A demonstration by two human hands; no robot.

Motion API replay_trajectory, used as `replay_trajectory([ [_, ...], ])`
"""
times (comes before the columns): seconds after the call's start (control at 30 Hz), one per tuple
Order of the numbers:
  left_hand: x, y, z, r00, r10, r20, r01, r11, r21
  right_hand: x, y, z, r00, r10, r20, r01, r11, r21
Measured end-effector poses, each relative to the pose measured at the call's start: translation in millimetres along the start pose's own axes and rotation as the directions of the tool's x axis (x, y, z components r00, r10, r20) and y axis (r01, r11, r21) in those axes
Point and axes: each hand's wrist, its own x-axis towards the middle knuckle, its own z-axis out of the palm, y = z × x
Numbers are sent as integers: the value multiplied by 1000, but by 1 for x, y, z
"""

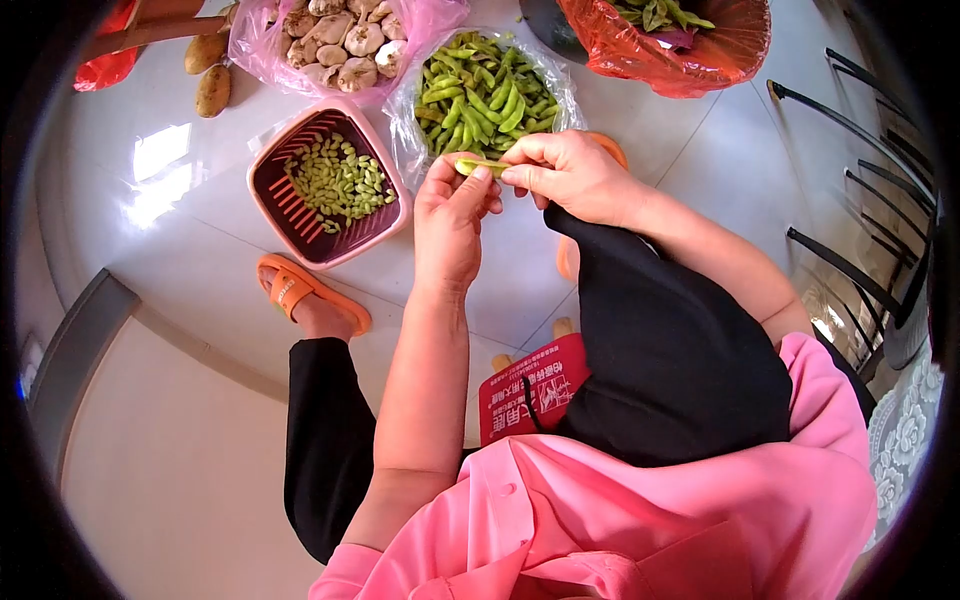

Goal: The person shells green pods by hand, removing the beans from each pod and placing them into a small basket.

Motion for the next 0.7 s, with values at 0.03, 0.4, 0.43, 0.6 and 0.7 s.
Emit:
replay_trajectory([
  [0.03,1,2,-1,999,-35,11,36,994,-107,0,0,-2,1000,0,0,0,1000,0],
  [0.4,1,1,11,997,-59,-57,51,988,-146,-7,-8,-7,998,64,-19,-59,982,179],
  [0.43,1,-2,14,979,160,-124,-143,981,134,-9,-11,-6,998,64,-19,-59,982,179],
  [0.6,-5,-7,26,924,370,-98,-260,796,547,-9,-15,0,918,-342,-202,237,879,-415],
  [0.7,-9,-11,35,972,223,-72,-182,913,365,-5,-10,2,889,-437,-134,309,791,-528],
])
